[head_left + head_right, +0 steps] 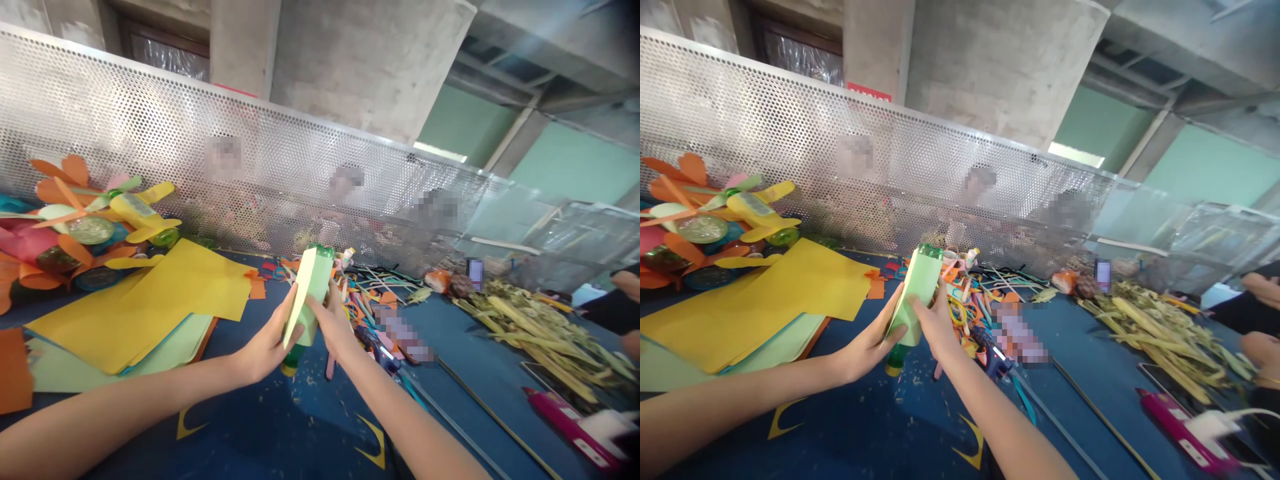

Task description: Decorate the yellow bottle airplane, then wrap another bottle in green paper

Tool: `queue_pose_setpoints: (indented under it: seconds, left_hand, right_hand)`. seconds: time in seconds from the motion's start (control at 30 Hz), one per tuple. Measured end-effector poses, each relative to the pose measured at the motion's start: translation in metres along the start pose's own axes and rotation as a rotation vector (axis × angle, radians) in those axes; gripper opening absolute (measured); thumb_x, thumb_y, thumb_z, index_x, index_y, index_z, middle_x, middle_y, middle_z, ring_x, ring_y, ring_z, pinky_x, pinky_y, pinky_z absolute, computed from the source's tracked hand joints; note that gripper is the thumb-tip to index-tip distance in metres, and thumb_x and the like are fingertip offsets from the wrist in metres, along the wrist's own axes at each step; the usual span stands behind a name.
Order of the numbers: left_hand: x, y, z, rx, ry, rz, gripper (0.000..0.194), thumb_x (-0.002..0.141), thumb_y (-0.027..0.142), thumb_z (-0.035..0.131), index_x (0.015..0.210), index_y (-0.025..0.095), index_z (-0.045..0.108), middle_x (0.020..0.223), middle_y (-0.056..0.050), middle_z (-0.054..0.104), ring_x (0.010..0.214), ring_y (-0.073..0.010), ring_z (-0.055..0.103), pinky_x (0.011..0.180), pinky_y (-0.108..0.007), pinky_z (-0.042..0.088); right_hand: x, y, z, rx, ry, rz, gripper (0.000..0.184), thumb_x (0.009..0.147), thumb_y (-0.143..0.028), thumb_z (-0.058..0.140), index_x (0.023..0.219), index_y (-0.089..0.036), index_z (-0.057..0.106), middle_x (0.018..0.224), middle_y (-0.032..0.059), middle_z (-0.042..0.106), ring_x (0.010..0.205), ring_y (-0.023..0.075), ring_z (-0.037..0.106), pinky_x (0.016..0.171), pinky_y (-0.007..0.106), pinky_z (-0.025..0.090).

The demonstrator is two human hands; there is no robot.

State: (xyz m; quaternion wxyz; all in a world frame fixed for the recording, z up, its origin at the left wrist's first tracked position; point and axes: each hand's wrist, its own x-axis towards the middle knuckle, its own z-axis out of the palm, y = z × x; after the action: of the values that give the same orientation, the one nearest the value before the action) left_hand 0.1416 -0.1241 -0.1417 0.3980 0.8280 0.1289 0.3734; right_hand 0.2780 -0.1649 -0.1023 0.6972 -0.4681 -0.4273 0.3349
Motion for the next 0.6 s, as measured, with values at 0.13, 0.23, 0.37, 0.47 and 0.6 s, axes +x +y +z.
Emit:
queue_pose_setpoints:
  seconds: [0.13, 0.23, 0.37, 0.47, 0.6]
  left_hand:
    - [0.000, 0.004, -0.001, 0.017, -0.008, 0.021, 0.062, 0.097, 0.039, 0.033, 0.148, 0.028, -0.001, 0.156, -0.003, 0.011, 0.141, -0.0254, 0.013, 0.116, -0.045, 0.013]
    - [-0.001, 0.008, -0.002, -0.002, -0.002, 0.004, 0.060, 0.098, 0.039, 0.030, 0.148, 0.029, -0.001, 0.156, -0.002, 0.010, 0.141, -0.0238, 0.013, 0.117, -0.044, 0.014]
    - [-0.003, 0.012, -0.002, -0.021, -0.006, -0.012, 0.058, 0.099, 0.040, 0.025, 0.148, 0.028, -0.002, 0.156, -0.001, 0.010, 0.142, -0.0220, 0.010, 0.117, -0.041, 0.012]
    - [-0.003, 0.013, -0.003, -0.003, -0.016, -0.032, 0.058, 0.099, 0.041, 0.025, 0.148, 0.029, -0.002, 0.156, -0.001, 0.009, 0.142, -0.0235, 0.009, 0.117, -0.043, 0.012]
    - [-0.005, 0.009, 0.000, 0.042, -0.022, -0.023, 0.057, 0.099, 0.038, 0.025, 0.148, 0.030, -0.002, 0.156, -0.001, 0.008, 0.142, -0.0255, 0.011, 0.116, -0.046, 0.014]
  right_hand:
    - [-0.003, -0.007, 0.003, -0.075, 0.003, -0.060, 0.052, 0.074, -0.030, 0.066, 0.122, -0.025, 0.047, 0.111, 0.0039, 0.064, 0.100, 0.0208, 0.061, 0.087, 0.034, 0.050]
    - [-0.005, -0.009, 0.004, -0.115, 0.027, -0.077, 0.045, 0.075, -0.030, 0.065, 0.117, -0.024, 0.051, 0.110, 0.0042, 0.064, 0.100, 0.0211, 0.061, 0.088, 0.034, 0.049]
    - [-0.003, -0.008, 0.002, -0.115, 0.045, -0.049, 0.054, 0.074, -0.030, 0.067, 0.124, -0.024, 0.047, 0.114, 0.0056, 0.063, 0.101, 0.0216, 0.060, 0.088, 0.035, 0.049]
    - [-0.001, -0.008, 0.000, -0.102, 0.020, -0.036, 0.059, 0.076, -0.035, 0.065, 0.129, -0.025, 0.044, 0.124, 0.0058, 0.059, 0.109, 0.0211, 0.057, 0.093, 0.034, 0.046]
    - [-0.002, -0.011, -0.001, -0.136, 0.035, -0.043, 0.060, 0.078, -0.039, 0.063, 0.132, -0.025, 0.043, 0.130, 0.0063, 0.055, 0.114, 0.0209, 0.054, 0.096, 0.033, 0.044]
